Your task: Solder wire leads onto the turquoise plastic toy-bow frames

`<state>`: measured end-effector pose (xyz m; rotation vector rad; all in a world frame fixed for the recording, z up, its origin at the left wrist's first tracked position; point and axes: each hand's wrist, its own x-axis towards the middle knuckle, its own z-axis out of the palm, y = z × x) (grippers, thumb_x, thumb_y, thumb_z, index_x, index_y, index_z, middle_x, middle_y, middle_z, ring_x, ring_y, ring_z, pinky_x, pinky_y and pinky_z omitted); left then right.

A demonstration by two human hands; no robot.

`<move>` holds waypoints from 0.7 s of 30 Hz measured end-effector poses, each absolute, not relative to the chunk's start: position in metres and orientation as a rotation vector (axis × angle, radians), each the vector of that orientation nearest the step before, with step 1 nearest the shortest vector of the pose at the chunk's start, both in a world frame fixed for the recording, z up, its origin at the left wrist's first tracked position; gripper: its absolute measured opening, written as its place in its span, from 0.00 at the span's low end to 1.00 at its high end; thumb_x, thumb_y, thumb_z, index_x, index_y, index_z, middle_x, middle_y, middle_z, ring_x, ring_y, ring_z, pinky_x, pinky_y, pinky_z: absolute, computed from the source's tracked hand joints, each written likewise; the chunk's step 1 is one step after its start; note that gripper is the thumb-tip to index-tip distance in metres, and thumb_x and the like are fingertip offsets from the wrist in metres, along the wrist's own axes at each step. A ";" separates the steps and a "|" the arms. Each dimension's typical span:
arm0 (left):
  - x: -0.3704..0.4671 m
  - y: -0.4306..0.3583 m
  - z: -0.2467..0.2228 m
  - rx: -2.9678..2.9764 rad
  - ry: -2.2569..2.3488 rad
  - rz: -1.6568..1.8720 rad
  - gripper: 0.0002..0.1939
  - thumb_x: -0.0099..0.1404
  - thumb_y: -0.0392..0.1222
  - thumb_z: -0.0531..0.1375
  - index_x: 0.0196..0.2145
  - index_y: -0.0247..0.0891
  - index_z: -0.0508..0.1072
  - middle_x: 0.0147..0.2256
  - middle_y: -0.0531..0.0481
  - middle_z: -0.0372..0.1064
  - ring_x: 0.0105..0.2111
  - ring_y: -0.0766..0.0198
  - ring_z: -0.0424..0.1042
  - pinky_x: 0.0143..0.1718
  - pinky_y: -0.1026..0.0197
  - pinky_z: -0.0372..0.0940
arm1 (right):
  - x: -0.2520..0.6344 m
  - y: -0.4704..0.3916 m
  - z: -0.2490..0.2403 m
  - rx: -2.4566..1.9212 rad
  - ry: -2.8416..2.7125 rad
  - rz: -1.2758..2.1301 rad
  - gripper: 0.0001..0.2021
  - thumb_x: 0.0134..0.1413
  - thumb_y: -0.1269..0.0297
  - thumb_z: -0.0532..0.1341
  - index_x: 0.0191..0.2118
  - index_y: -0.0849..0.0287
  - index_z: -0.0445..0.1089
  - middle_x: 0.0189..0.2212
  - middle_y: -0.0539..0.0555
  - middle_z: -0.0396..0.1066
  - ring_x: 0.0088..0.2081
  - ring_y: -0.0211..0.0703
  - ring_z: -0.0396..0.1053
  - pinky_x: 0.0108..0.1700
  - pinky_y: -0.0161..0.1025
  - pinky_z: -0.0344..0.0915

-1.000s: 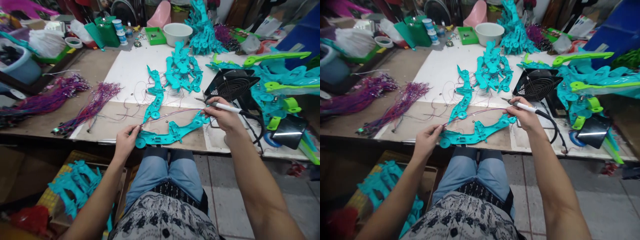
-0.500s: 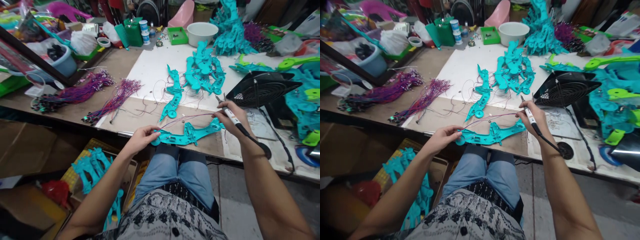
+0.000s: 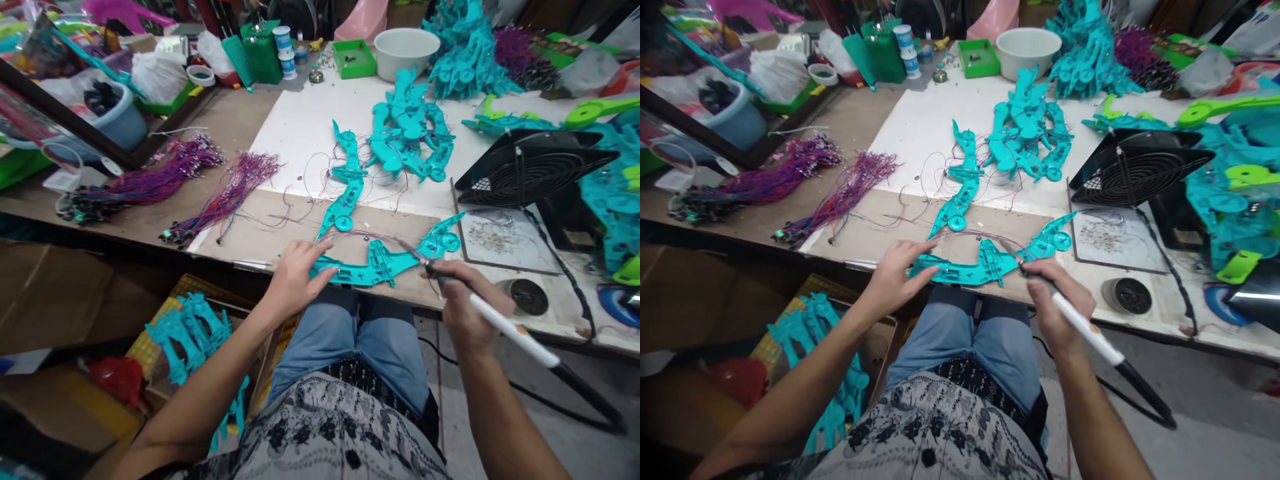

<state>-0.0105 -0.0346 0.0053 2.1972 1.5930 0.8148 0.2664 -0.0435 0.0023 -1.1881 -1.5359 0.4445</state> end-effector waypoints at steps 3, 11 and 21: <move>0.003 -0.023 -0.003 2.236 1.508 0.594 0.12 0.65 0.42 0.60 0.45 0.39 0.76 0.37 0.46 0.75 0.41 0.55 0.69 0.45 0.55 0.61 | 0.250 -0.065 -0.010 -1.250 -1.448 0.512 0.05 0.56 0.63 0.63 0.35 0.54 0.76 0.30 0.51 0.76 0.32 0.45 0.74 0.38 0.42 0.71; 0.010 -0.041 -0.020 2.168 1.738 0.720 0.05 0.64 0.35 0.58 0.33 0.39 0.74 0.32 0.51 0.75 0.36 0.59 0.70 0.40 0.56 0.58 | 0.229 -0.077 -0.026 -1.209 -1.580 0.532 0.07 0.55 0.70 0.62 0.39 0.55 0.75 0.34 0.51 0.77 0.36 0.40 0.75 0.40 0.37 0.71; 0.019 -0.051 -0.032 2.116 1.857 0.874 0.06 0.66 0.38 0.57 0.33 0.39 0.74 0.31 0.52 0.74 0.36 0.60 0.68 0.40 0.56 0.54 | 0.207 -0.076 -0.024 -1.091 -1.647 0.609 0.08 0.55 0.74 0.61 0.39 0.58 0.73 0.32 0.52 0.75 0.34 0.40 0.74 0.40 0.38 0.71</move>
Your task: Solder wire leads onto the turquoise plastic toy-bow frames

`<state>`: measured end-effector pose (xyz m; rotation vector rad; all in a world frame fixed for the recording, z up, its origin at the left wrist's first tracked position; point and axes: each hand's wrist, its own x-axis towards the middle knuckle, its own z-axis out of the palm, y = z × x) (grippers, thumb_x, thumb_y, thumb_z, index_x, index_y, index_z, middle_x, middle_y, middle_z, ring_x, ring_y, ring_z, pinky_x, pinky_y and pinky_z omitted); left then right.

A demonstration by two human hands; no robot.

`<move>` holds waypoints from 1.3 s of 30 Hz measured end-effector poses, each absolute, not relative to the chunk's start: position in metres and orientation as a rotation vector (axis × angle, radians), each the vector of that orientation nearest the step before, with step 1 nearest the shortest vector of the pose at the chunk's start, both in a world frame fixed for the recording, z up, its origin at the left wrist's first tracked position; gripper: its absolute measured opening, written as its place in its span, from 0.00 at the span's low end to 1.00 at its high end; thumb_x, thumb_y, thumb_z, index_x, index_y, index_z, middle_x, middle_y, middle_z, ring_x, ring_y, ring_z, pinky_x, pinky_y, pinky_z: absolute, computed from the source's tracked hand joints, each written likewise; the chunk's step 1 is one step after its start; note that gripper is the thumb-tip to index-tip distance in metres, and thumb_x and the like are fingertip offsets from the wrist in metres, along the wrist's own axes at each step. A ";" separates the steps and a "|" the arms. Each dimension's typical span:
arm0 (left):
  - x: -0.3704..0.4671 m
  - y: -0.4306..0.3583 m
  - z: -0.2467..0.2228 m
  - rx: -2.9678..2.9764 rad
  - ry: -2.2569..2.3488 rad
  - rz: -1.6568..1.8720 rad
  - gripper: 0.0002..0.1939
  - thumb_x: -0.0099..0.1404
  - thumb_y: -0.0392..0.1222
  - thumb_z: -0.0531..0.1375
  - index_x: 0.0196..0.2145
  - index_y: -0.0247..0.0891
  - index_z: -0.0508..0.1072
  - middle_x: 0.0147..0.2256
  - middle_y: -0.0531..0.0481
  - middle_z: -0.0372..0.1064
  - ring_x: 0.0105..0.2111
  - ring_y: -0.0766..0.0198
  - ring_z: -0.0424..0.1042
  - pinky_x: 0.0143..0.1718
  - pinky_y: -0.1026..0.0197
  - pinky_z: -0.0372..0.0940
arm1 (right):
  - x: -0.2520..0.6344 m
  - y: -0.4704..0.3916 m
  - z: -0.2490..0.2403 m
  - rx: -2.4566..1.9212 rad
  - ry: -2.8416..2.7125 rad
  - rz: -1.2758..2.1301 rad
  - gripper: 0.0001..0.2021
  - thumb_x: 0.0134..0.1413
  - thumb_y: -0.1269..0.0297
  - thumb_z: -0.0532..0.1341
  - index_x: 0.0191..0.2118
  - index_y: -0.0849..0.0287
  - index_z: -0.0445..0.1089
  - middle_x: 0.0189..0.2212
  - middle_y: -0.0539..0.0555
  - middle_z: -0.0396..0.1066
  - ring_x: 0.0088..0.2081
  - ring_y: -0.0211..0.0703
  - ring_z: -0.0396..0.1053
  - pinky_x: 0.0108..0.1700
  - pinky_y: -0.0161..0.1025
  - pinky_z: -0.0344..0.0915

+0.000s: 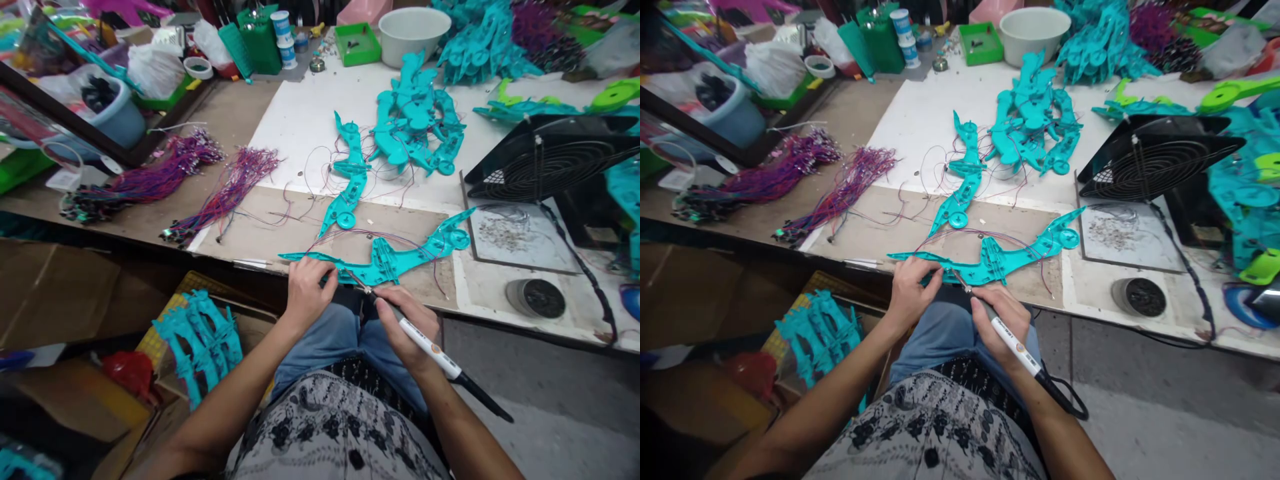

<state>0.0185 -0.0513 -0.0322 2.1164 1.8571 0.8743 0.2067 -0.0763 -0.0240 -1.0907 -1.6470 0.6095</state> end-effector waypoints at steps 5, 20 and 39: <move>0.018 -0.052 -0.033 2.154 1.825 0.809 0.09 0.65 0.41 0.59 0.42 0.42 0.75 0.34 0.51 0.74 0.38 0.59 0.68 0.41 0.55 0.53 | 0.204 -0.073 -0.024 -1.102 -1.647 0.610 0.07 0.55 0.73 0.61 0.38 0.57 0.74 0.32 0.52 0.76 0.35 0.41 0.74 0.40 0.38 0.71; 0.021 -0.053 -0.046 2.141 1.889 1.061 0.06 0.66 0.37 0.58 0.33 0.39 0.74 0.29 0.52 0.74 0.32 0.62 0.69 0.38 0.56 0.55 | 0.199 -0.075 -0.026 -0.929 -1.829 0.535 0.12 0.52 0.78 0.61 0.42 0.61 0.72 0.30 0.55 0.73 0.33 0.41 0.71 0.36 0.40 0.70; 0.021 -0.046 -0.035 2.311 1.602 0.780 0.06 0.67 0.43 0.58 0.38 0.40 0.73 0.33 0.48 0.70 0.41 0.57 0.66 0.43 0.55 0.56 | 0.221 -0.088 -0.018 -1.070 -1.657 0.502 0.09 0.53 0.76 0.60 0.38 0.60 0.74 0.30 0.54 0.75 0.32 0.40 0.73 0.35 0.38 0.71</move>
